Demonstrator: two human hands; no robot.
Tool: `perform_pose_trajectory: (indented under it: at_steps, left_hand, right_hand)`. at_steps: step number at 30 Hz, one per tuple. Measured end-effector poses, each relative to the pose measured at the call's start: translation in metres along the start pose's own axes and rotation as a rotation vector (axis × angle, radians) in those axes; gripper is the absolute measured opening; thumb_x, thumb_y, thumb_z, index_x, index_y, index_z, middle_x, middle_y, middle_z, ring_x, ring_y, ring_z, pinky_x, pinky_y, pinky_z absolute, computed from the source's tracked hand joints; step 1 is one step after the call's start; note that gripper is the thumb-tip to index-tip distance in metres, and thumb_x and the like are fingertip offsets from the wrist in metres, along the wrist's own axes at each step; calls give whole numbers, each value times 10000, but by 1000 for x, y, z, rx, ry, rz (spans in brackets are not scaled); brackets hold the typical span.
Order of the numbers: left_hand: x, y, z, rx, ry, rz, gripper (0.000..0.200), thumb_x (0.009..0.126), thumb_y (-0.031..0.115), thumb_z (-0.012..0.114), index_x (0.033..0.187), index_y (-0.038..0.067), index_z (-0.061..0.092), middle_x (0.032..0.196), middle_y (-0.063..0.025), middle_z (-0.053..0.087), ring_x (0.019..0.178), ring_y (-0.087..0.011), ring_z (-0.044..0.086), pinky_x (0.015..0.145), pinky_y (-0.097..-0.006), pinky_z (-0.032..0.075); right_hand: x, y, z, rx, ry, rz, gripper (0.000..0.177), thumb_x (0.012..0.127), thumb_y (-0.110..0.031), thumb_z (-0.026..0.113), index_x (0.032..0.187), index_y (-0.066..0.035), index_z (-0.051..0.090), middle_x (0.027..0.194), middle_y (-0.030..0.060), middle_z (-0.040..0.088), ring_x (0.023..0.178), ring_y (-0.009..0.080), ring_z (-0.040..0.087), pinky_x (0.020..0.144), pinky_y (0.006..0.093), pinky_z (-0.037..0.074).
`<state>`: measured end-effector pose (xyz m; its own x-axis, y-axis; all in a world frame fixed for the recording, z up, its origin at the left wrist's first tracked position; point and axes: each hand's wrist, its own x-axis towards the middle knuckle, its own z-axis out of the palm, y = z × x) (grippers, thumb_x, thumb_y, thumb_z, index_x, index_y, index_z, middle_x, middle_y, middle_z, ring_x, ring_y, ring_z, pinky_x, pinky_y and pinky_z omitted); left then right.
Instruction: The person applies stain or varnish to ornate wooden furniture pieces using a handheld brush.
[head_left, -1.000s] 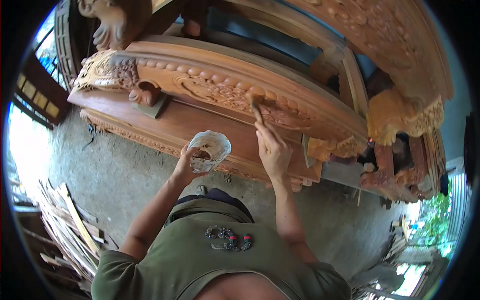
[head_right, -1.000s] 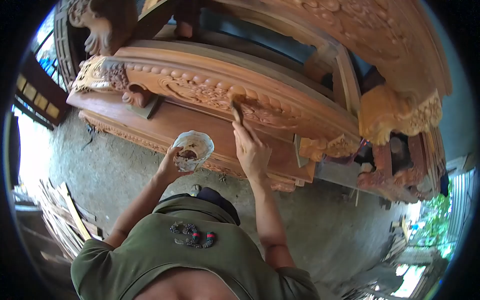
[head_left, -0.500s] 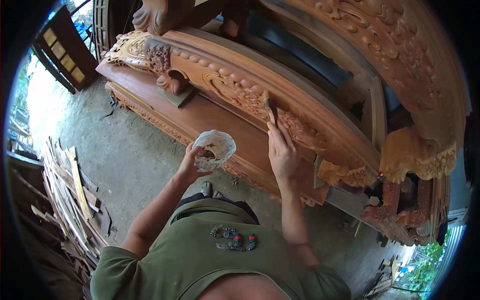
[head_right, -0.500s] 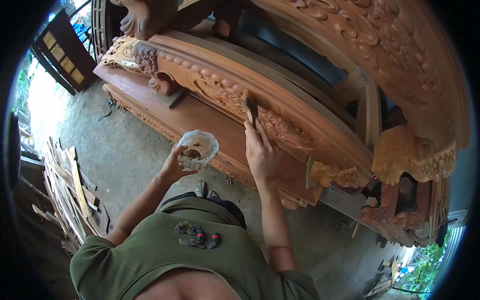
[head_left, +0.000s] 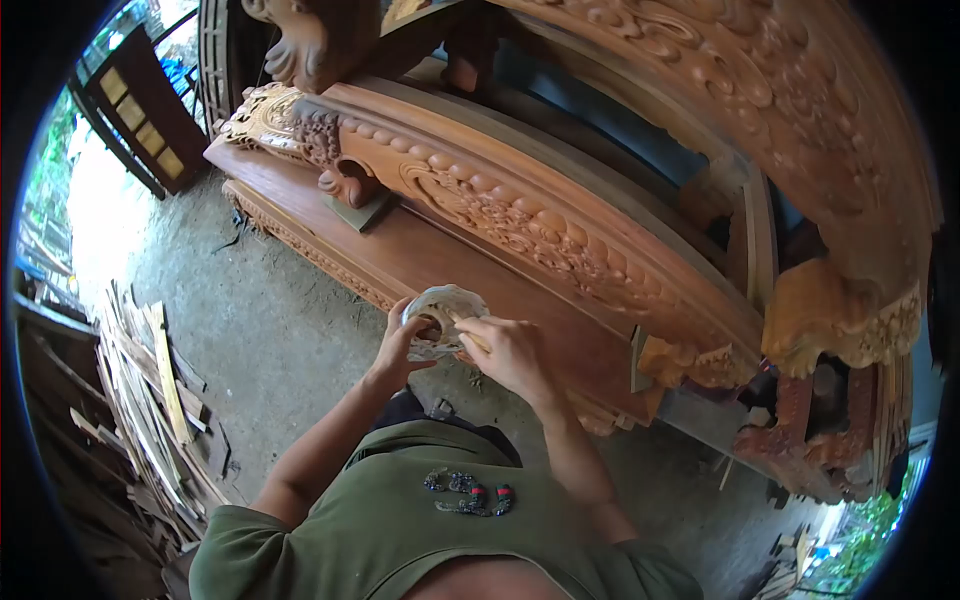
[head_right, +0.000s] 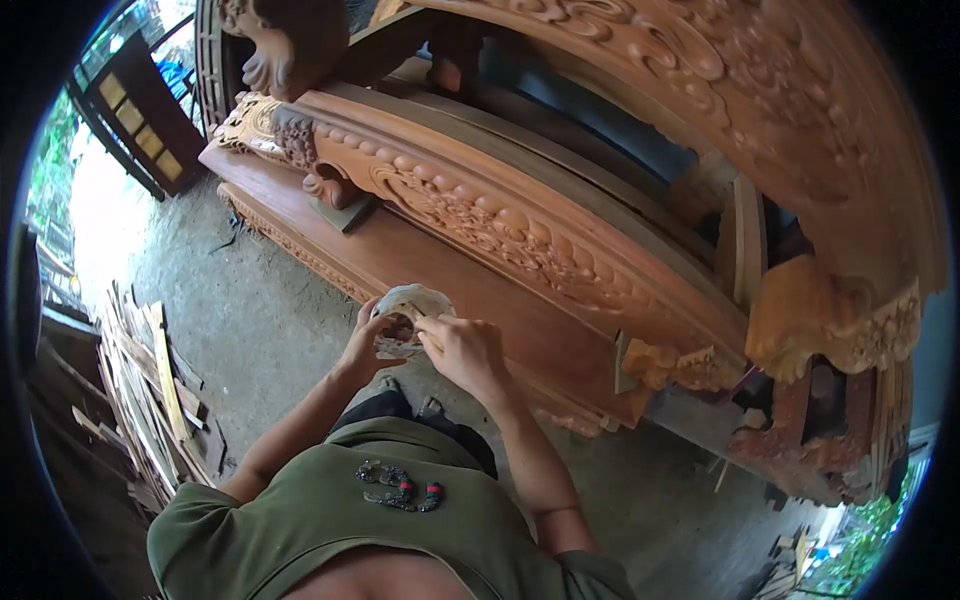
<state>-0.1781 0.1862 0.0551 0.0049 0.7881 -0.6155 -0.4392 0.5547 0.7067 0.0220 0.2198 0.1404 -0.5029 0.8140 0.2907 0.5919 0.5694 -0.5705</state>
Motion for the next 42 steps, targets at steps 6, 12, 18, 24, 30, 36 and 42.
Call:
perform_pose_trajectory:
  at_steps: [6, 12, 18, 24, 30, 36, 42]
  left_hand:
    - [6, 14, 14, -13, -124, 29, 713, 858, 279, 596, 1488, 297, 261, 1411, -87, 398, 1272, -320, 466, 907, -615, 473]
    - [31, 15, -39, 164, -160, 160, 688, 870, 333, 564, 1483, 302, 253, 1456, -111, 384, 1275, -350, 482, 920, -656, 447]
    - [29, 63, -93, -101, -56, -75, 705, 858, 371, 604, 1473, 316, 263, 1452, -107, 389, 1275, -361, 480, 933, -674, 428]
    - [41, 100, -158, -107, -111, -40, 705, 842, 392, 639, 1450, 306, 292, 1456, -116, 367, 1313, -371, 428, 950, -680, 411]
    - [58, 114, -191, -97, -213, -97, 691, 848, 390, 634, 1448, 305, 301, 1452, -118, 365, 1321, -377, 409, 935, -680, 417]
    - [65, 133, -211, -68, -230, -140, 657, 867, 438, 603, 1449, 208, 402, 1443, -113, 456, 1317, -362, 460, 1009, -650, 384]
    - [63, 149, -243, -69, -231, -118, 670, 879, 447, 600, 1465, 204, 386, 1453, -118, 450, 1323, -363, 448, 1024, -641, 379]
  right_hand:
    - [-1, 5, 9, -1, 3, 33, 235, 883, -248, 701, 1101, -162, 719, 892, 99, 737, 746, 297, 720, 652, 392, 573]
    - [36, -5, -44, -300, 561, -24, 359, 893, -137, 707, 1250, -142, 670, 991, 95, 734, 741, 228, 718, 624, 316, 563]
    - [50, -10, 8, -456, 248, 80, 415, 852, -190, 745, 1260, -215, 676, 1043, 33, 741, 697, 226, 718, 595, 325, 581]
    - [84, -30, 11, -663, 665, 86, 294, 883, -221, 722, 1176, -224, 717, 1097, 22, 737, 702, 218, 724, 586, 317, 586]
    - [84, -36, 59, -627, 507, 231, 263, 902, -228, 699, 1164, -224, 712, 1122, 0, 725, 733, 233, 725, 611, 339, 588]
    - [97, -53, 72, -421, 890, 395, 259, 911, -154, 695, 1171, -158, 690, 1071, 60, 720, 867, 263, 717, 678, 369, 572]
    - [111, -63, 125, -410, 649, 326, 226, 927, -198, 678, 1152, -189, 700, 1082, 27, 718, 827, 248, 719, 663, 361, 567]
